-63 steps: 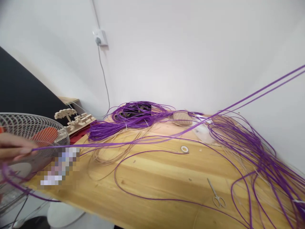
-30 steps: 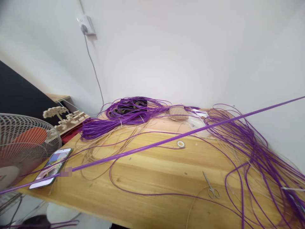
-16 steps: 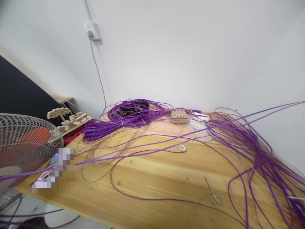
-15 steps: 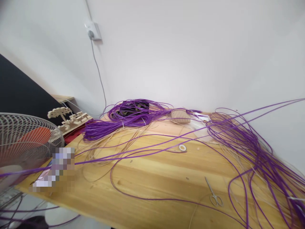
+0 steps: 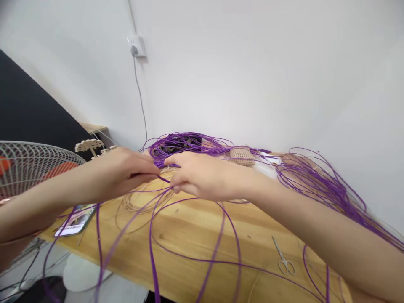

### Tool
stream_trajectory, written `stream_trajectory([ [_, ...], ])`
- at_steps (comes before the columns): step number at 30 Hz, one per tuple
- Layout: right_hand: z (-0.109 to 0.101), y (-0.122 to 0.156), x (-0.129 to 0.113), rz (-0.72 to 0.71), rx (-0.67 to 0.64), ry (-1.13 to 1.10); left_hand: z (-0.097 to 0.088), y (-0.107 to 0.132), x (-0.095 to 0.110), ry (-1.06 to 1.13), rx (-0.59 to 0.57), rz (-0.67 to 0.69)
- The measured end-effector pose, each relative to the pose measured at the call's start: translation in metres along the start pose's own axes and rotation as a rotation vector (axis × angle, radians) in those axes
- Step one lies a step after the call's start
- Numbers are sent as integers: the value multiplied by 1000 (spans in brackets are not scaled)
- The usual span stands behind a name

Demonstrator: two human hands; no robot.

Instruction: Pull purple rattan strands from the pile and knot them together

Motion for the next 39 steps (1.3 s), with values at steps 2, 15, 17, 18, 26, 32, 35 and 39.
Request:
stream_trajectory([
  [2, 11, -13, 2, -46, -46, -152, 2, -2, 5, 10, 17, 11],
  [15, 53, -13, 48, -11, -179, -411, 44, 23, -10, -23, 596, -1],
  [17, 64, -14, 51, -15, -203, -409, 60, 43, -1, -29, 709, -54],
  [18, 70, -14, 51, -21, -215, -405, 71, 48, -2, 53, 692, -126],
  [26, 104, -14, 49, 76, -175, -514, 148, 52, -40, 1204, 610, -775],
  [32, 135, -8, 42, 55, -126, -625, 176, 61, -49, 1800, 786, -868],
  [35, 146, 5, 44, 18, -145, -673, 180, 84, -65, 1945, 853, -942],
  [39, 157, 36, 53, 32, -208, -695, 172, 126, -101, 1962, 868, -1137],
])
Point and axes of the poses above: each hand's wrist, its own y-axis away from the middle knuckle, its own z-axis out of the palm, x = y × z, the point moved 8 cm from there along -y, towards the middle knuckle, and after that the axes turned 2 degrees about y, right-handed, at the moved point
